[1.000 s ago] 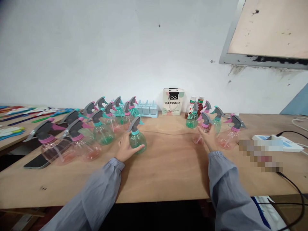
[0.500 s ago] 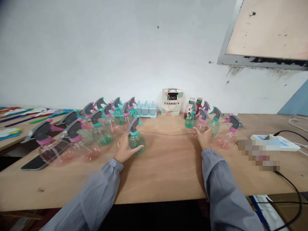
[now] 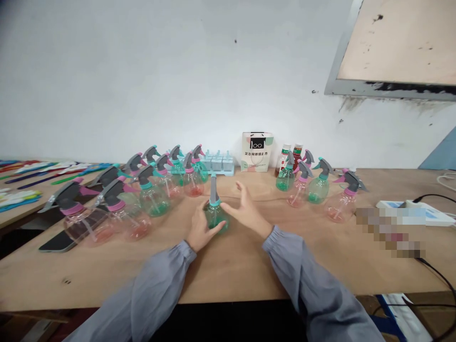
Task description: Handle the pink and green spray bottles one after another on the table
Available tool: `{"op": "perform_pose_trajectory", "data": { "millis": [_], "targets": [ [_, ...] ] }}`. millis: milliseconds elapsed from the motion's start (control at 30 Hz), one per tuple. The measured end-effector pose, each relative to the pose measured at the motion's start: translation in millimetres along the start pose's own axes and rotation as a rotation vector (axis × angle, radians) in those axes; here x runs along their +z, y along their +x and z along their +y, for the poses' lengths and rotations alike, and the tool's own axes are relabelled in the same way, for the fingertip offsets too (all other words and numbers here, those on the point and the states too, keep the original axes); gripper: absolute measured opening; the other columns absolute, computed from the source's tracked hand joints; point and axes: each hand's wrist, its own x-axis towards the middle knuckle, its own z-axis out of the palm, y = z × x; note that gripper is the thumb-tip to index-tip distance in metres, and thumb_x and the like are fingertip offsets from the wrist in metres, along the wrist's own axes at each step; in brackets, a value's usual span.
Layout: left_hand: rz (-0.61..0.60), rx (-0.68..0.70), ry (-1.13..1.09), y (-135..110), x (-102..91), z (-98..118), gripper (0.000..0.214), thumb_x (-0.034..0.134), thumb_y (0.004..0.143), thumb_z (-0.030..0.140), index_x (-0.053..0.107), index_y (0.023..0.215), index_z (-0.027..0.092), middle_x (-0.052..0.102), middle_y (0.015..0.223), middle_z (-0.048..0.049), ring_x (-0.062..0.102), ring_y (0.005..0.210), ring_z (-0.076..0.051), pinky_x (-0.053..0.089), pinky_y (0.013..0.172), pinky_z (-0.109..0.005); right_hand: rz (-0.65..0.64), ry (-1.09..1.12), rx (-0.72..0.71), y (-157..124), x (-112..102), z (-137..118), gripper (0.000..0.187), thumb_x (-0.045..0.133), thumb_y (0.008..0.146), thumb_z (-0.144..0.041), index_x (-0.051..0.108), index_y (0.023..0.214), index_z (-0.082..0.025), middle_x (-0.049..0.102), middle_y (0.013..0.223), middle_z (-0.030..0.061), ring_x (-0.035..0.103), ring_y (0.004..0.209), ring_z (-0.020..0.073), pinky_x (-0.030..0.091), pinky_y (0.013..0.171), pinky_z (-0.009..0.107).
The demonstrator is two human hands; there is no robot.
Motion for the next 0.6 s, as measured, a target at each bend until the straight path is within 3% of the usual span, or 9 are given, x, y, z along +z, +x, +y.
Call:
{"op": "perform_pose_trajectory", "data": {
  "millis": [67,133,233,433,600],
  "targets": [
    [0.026,-0.005,0.114,-5.5,4.8,8.9,0.098,0.076,0.072,0.058,0.033,0.148,0.012,0.055,0.135,-0.0243,0.056,0.124,-0.038,0.045,0.100,-0.054,-0.101,0.093,0.043,8.9,20.4,-11.0,0.085,0.078,0.073,-0.053,0.039,0.144,-0.027,0.045,0.151,0.0142,0.042,0.142,0.0316,0.035,0.118,0.053],
    [0.018,0.009,0.209,-9.7,7.8,15.9,0.101,0.075,0.071,0.065,0.037,0.147,0.010,0.054,0.135,-0.0267,0.055,0.124,-0.040,0.046,0.097,-0.053,-0.130,0.143,0.067,15.6,34.1,-19.1,0.071,0.076,0.076,-0.048,0.047,0.138,-0.027,0.056,0.139,0.0109,0.052,0.132,0.0301,0.041,0.113,0.050],
    [0.012,0.059,0.293,-11.4,9.0,21.1,0.101,0.072,0.071,0.070,0.042,0.144,0.008,0.052,0.136,-0.0289,0.054,0.124,-0.040,0.047,0.095,-0.050,-0.071,0.207,0.077,21.0,46.0,-24.8,0.046,0.067,0.083,-0.045,0.058,0.124,-0.026,0.067,0.120,0.0065,0.061,0.117,0.0266,0.046,0.106,0.045],
    [0.040,0.111,0.374,-5.7,7.4,20.8,0.092,0.068,0.075,0.070,0.049,0.142,0.009,0.055,0.135,-0.0278,0.058,0.116,-0.038,0.047,0.094,-0.048,-0.040,0.330,0.019,25.1,53.9,-27.8,0.035,0.067,0.083,-0.047,0.066,0.110,-0.026,0.070,0.117,0.0050,0.064,0.112,0.0225,0.048,0.104,0.039],
    [0.038,0.139,0.366,-9.3,8.1,18.3,0.087,0.064,0.080,0.068,0.049,0.144,0.013,0.055,0.136,-0.0264,0.058,0.117,-0.038,0.044,0.098,-0.048,0.034,0.339,-0.044,26.3,46.7,-39.1,0.024,0.063,0.086,-0.047,0.071,0.099,-0.029,0.073,0.103,0.0030,0.065,0.108,0.0246,0.046,0.106,0.043]
  ]
}}
